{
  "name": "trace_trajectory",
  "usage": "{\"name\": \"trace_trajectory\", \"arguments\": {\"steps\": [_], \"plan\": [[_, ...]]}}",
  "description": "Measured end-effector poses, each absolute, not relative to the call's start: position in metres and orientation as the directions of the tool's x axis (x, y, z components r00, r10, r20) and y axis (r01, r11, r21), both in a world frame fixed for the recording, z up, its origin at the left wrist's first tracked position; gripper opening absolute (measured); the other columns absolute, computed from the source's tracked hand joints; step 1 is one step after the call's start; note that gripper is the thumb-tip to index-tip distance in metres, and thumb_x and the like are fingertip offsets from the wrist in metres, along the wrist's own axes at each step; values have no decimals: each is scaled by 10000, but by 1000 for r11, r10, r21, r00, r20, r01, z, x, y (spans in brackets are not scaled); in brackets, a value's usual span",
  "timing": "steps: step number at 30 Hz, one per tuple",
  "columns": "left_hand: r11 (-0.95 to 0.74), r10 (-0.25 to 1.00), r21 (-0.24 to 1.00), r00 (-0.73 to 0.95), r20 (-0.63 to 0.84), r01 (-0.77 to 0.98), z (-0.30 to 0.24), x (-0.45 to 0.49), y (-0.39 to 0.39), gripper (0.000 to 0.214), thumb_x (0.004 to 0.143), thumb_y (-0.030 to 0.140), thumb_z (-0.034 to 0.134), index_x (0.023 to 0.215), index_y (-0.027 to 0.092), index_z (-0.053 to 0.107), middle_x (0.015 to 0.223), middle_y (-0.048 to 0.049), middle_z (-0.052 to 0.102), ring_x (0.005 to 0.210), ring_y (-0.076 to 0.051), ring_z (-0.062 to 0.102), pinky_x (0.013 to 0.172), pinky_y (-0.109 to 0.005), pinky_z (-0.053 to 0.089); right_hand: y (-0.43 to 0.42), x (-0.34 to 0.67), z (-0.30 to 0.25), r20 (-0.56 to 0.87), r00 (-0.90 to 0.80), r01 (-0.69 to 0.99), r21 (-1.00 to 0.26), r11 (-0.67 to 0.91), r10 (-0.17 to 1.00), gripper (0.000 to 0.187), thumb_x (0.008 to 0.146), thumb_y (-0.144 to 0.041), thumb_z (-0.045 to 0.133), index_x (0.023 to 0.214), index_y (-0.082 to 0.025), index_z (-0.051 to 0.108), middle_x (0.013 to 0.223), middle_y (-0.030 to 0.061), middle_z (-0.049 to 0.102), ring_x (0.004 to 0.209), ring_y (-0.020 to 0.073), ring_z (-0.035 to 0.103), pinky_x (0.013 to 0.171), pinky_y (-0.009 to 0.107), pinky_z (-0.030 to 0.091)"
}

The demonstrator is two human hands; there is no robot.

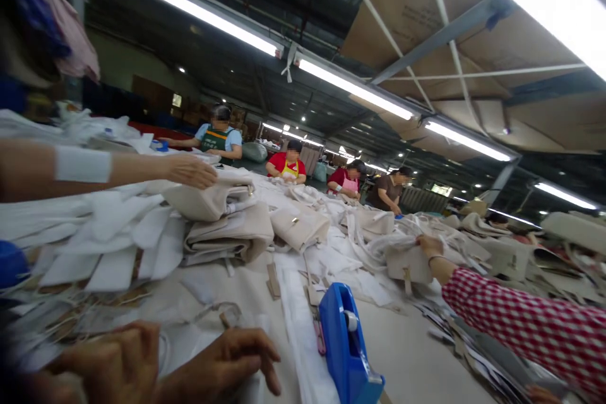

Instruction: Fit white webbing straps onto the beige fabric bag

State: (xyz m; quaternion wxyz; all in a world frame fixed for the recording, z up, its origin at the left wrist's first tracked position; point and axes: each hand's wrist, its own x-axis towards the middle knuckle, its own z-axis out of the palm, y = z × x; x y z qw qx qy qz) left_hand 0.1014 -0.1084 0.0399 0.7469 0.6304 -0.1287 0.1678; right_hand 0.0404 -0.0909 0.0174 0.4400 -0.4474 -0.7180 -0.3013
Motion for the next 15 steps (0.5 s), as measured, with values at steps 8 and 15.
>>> {"name": "trace_trajectory", "arguments": {"steps": [8,15], "plan": [[576,95,670,853,514,-468,61,83,-88,458,939,481,542,1184,111,653,1054,-183,737,1085,-323,676,1051,-505,397,-148,49,65,925,38,657,-308,688,378,253,989,-191,275,1139,-182,479,968,83,506,896,193,542,774,366,504],[195,642,833,709,291,-518,104,-13,-39,327,905,402,593,1070,135,684,1124,-145,704,1105,-245,642,1039,-383,415,-134,60,50,856,72,486,-478,732,511,233,931,-52,380,1041,-232,479,986,37,471,934,171,496,837,337,429]]}}
